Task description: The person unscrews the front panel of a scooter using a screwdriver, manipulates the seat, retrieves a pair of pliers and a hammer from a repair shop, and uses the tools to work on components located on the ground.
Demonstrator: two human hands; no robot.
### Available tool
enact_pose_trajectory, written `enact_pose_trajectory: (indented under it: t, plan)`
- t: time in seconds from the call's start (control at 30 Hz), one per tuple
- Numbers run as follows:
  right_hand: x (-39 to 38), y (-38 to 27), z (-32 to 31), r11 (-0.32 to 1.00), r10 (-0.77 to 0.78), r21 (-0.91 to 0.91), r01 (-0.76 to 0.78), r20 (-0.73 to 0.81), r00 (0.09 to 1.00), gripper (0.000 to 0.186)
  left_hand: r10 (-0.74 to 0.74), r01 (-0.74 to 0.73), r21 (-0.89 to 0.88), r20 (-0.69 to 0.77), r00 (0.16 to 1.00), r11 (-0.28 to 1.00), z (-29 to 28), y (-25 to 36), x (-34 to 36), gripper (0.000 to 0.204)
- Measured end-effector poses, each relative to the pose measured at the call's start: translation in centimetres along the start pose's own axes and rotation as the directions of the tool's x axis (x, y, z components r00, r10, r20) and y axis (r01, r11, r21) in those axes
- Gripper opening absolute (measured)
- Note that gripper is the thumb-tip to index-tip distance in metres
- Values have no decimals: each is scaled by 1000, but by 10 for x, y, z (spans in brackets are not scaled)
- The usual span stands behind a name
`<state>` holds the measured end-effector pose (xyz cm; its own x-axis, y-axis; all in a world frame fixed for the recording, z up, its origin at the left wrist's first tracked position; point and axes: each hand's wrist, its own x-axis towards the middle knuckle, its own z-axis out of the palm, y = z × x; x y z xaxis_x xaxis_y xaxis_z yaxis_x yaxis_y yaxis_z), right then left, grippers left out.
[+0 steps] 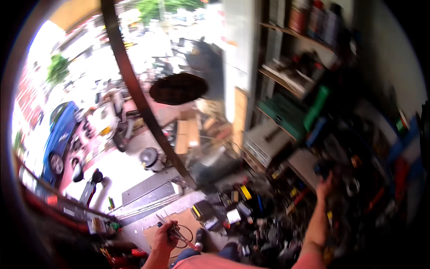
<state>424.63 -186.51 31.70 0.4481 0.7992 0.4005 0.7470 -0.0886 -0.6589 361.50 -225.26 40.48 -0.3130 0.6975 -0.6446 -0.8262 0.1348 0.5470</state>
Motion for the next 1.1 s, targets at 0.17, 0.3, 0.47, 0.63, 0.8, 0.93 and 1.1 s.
enact_pose_trajectory:
  t: [0.17, 0.3, 0.47, 0.63, 0.8, 0.93, 1.1]
  plan:
    - [-176, -129, 48, 840, -124, 542, -27, 240, 963, 15, 10, -25, 205, 73, 997, 978, 30, -27, 20, 23]
    - [-290, -224, 25, 438, -161, 454, -775, 888, 430, 27, -152, 59, 414, 194, 969, 908, 82, -62, 45, 23]
    - [-321, -262, 6, 294, -240, 459, -838, 884, 400, 21, -343, 83, 583, 352, 871, 808, 151, -85, 33, 13]
    - [-307, -260, -18, 213, -175, 299, -930, 948, 265, 17, -430, 141, 632, 331, 840, 762, 143, -97, 50, 11]
    - [-313, -251, -3, 211, -81, 333, -919, 943, 323, 12, -377, 129, 618, 289, 880, 775, 148, -109, 47, 12]
    - [-274, -261, -4, 15, 56, 416, -909, 908, 416, 10, -329, 105, 583, 292, 898, 806, 147, -101, 50, 16]
    - [-111, -141, 32, 887, 5, 459, -46, 90, 996, 27, -297, 169, 468, 214, 931, 867, 121, -90, 54, 20]
